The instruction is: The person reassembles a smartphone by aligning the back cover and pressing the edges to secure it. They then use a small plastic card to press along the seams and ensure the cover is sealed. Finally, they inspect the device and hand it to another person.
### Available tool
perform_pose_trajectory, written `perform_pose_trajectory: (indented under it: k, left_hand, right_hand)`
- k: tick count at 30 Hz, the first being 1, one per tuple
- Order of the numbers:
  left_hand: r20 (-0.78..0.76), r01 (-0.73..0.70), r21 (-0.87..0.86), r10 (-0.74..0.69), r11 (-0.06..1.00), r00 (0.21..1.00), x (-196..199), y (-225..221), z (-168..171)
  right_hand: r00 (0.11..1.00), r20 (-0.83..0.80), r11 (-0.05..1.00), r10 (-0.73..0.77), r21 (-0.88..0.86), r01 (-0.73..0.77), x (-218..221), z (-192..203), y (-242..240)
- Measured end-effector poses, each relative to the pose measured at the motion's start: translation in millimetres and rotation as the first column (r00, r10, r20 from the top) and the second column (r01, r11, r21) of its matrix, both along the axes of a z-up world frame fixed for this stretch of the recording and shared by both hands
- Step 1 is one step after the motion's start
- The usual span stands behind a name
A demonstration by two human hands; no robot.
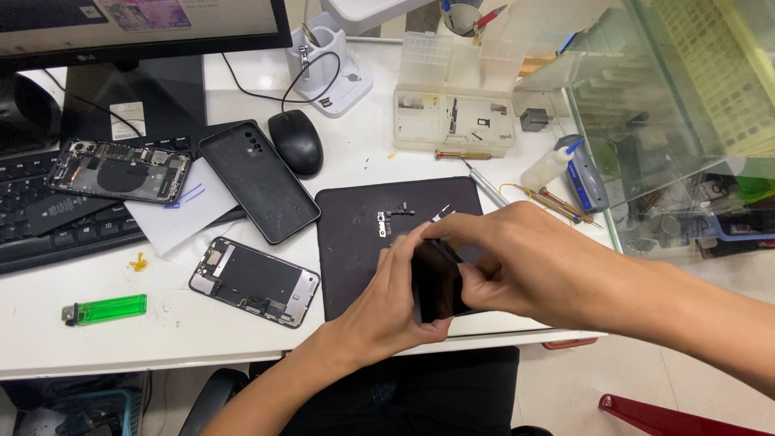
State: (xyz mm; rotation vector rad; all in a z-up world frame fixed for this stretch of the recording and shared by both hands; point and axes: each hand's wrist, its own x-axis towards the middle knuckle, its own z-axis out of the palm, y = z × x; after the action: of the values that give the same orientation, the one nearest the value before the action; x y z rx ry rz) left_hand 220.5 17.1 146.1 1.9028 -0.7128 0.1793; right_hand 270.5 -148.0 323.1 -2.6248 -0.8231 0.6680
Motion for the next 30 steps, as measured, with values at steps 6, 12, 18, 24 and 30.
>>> perform_pose_trajectory:
  k: [6, 12, 18, 24, 30]
  left_hand:
    - [0.198, 0.126, 0.008, -0.125, 0.992, 0.972, 3.6, 5.7, -5.1]
    - [0.281, 0.154, 0.152, -0.192, 0.976, 0.94, -5.2, 5.2, 8.2]
    - [0.474, 0.084, 0.343, -0.249, 0.936, 0.845, -7.3, 3.5, 21.2]
    - [0.595, -0.059, 0.496, -0.29, 0.866, 0.749, -8.9, -1.5, 31.0]
    - [0.617, -0.084, 0.552, -0.338, 0.83, 0.711, -7.5, -7.9, 37.6]
  right_hand:
    - [0.995, 0.022, 0.964, 0.099, 0.245, -0.101, -11.9, -12.8, -18.1]
    - [0.98, -0.02, 0.98, -0.196, -0.035, 0.196, -37.5, -19.6, -33.1]
    - [0.992, -0.006, 0.981, -0.128, 0.148, 0.127, -56.1, -25.1, -51.4]
    - [0.966, -0.2, 0.986, -0.166, -0.067, 0.156, -55.4, -16.0, -56.9]
    - [0.934, -0.289, 0.977, -0.209, -0.112, 0.183, -48.7, -19.2, -64.3]
